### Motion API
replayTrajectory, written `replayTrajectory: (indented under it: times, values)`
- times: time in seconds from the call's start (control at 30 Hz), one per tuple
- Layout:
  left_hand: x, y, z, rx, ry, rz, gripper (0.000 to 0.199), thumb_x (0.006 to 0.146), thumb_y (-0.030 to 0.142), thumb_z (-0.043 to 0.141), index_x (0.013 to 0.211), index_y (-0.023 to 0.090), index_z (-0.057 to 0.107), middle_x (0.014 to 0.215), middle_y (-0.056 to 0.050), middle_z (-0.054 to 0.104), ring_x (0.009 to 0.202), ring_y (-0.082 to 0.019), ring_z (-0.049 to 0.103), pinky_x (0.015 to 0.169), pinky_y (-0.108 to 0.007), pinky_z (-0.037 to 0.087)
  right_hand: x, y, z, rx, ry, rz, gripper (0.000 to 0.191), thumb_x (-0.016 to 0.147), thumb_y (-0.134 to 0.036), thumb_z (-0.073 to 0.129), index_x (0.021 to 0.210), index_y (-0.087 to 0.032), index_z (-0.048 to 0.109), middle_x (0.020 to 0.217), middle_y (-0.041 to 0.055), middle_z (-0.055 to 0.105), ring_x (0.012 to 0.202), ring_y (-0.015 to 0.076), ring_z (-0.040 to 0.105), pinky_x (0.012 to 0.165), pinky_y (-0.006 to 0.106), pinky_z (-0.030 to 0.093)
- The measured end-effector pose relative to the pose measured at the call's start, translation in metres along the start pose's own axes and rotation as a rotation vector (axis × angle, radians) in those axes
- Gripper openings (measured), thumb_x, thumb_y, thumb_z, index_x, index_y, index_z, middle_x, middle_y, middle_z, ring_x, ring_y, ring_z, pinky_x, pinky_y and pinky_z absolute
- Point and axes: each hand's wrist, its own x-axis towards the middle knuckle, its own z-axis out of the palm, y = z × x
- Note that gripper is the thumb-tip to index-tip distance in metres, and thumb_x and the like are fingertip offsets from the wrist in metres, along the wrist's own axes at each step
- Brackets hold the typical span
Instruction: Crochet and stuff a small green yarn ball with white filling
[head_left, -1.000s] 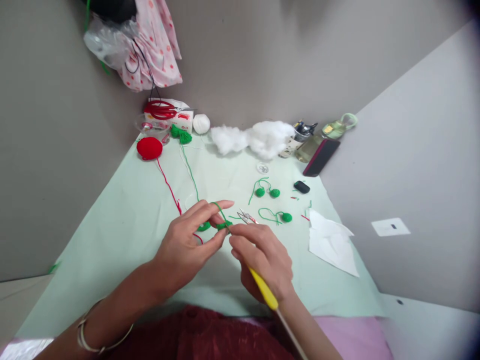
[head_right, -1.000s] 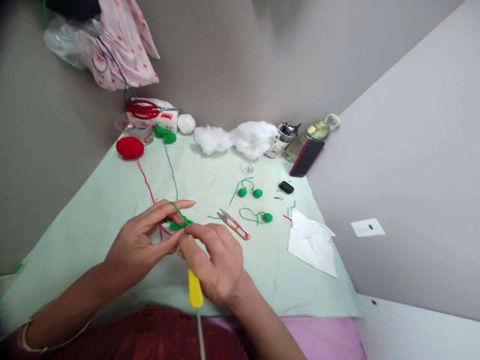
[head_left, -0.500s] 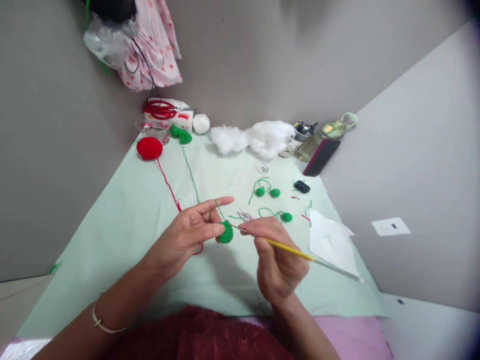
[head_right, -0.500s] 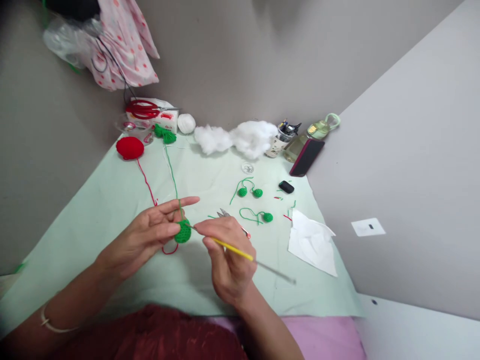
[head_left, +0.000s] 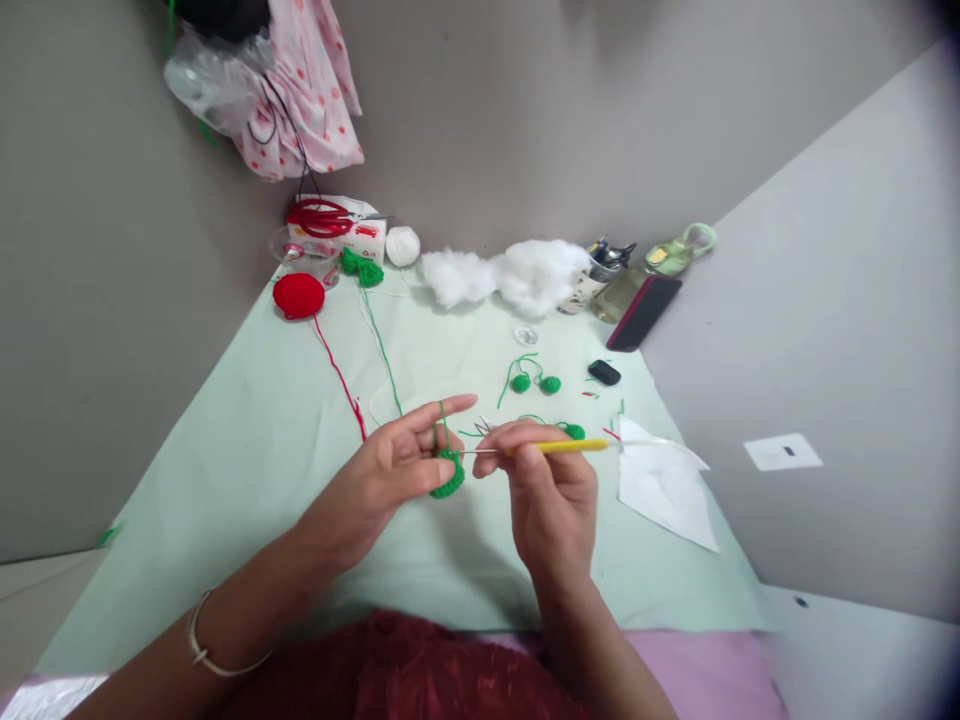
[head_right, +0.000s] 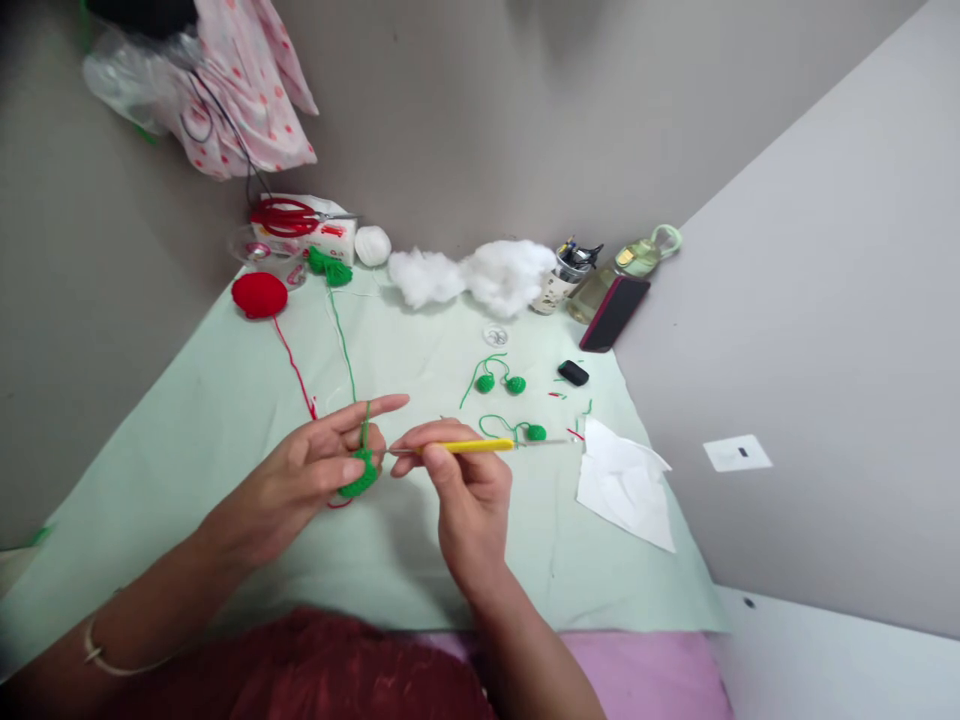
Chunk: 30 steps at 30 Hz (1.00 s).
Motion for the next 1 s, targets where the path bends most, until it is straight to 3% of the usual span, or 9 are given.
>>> replayTrajectory:
  times: [0.1,0.2,0.3,0.4,0.57,0.7,0.87,1.0]
  values:
    - [0.0004,0.0015,-0.0026,-0.077,-0.095,-0.035,0.051,0.080,0.031,0.078,0.130,0.023,0.075,0.082,0.000,0.057,0.073,-0.013,0.046,0.071,-0.028,0.041,0.0044,-0.0022,-0.0029,0.081,0.028,0.076,0.018,0.099,-0.034,0.066,0.090,-0.021,0.076,0.077,0.0024,0.071,0.063,0.0145,0.065,0.060,0.030,0.059]
    - [-0.0009,-0.0020,-0.0002,-0.041,-0.062,-0.005,0.046,0.082,0.029,0.078,0.128,0.027,0.076,0.084,0.001,0.056,0.073,-0.012,0.047,0.074,-0.027,0.043,0.0049,-0.0020,-0.0019,0.143,-0.005,0.095,0.019,0.101,-0.034,0.065,0.090,-0.023,0.076,0.076,0.0014,0.070,0.061,0.0134,0.063,0.059,0.029,0.056]
    - [-0.0032,-0.0068,0.0045,0.088,0.013,0.053,0.050,0.084,0.028,0.081,0.133,0.033,0.072,0.095,0.000,0.064,0.092,-0.016,0.059,0.090,-0.031,0.046,0.0009,0.0007,0.0008,0.013,-0.053,-0.027,0.015,0.101,-0.029,0.065,0.097,-0.025,0.079,0.088,0.0037,0.076,0.077,0.0167,0.068,0.067,0.031,0.056]
    - [-0.0057,-0.0073,0.0050,0.210,0.047,0.064,0.048,0.088,0.034,0.079,0.135,0.034,0.070,0.105,-0.002,0.067,0.107,-0.021,0.061,0.101,-0.036,0.045,-0.0029,0.0039,0.0010,-0.116,-0.050,-0.120,0.016,0.101,-0.023,0.065,0.103,-0.027,0.081,0.097,0.0052,0.079,0.093,0.0202,0.070,0.075,0.034,0.057]
    - [-0.0081,-0.0038,-0.0019,0.235,0.058,0.061,0.044,0.090,0.035,0.078,0.133,0.034,0.071,0.091,0.001,0.060,0.084,-0.015,0.059,0.084,-0.030,0.050,-0.0010,0.0065,-0.0025,0.101,-0.035,0.045,0.015,0.102,-0.028,0.064,0.098,-0.026,0.079,0.091,0.0017,0.077,0.073,0.0133,0.066,0.069,0.028,0.055]
    - [-0.0069,-0.0033,-0.0025,0.239,0.079,0.090,0.045,0.086,0.031,0.083,0.130,0.032,0.073,0.088,0.002,0.058,0.079,-0.012,0.054,0.080,-0.028,0.048,0.0025,0.0033,-0.0022,0.183,-0.033,0.123,0.018,0.103,-0.032,0.063,0.095,-0.025,0.077,0.087,0.0002,0.076,0.073,0.0110,0.067,0.072,0.025,0.055]
    - [-0.0065,-0.0018,-0.0011,0.253,0.095,0.103,0.044,0.085,0.028,0.083,0.128,0.032,0.075,0.086,0.003,0.056,0.077,-0.012,0.052,0.079,-0.028,0.046,0.0010,-0.0003,-0.0036,0.134,-0.059,0.105,0.019,0.105,-0.031,0.059,0.097,-0.025,0.076,0.089,0.0008,0.076,0.074,0.0121,0.068,0.073,0.028,0.056]
    - [-0.0080,-0.0014,-0.0025,0.266,0.101,0.110,0.044,0.086,0.026,0.081,0.128,0.034,0.074,0.087,0.003,0.056,0.078,-0.011,0.052,0.077,-0.027,0.045,-0.0032,-0.0009,-0.0049,-0.016,-0.075,-0.009,0.020,0.107,-0.025,0.055,0.102,-0.024,0.075,0.094,0.0027,0.076,0.079,0.0148,0.070,0.074,0.031,0.057]
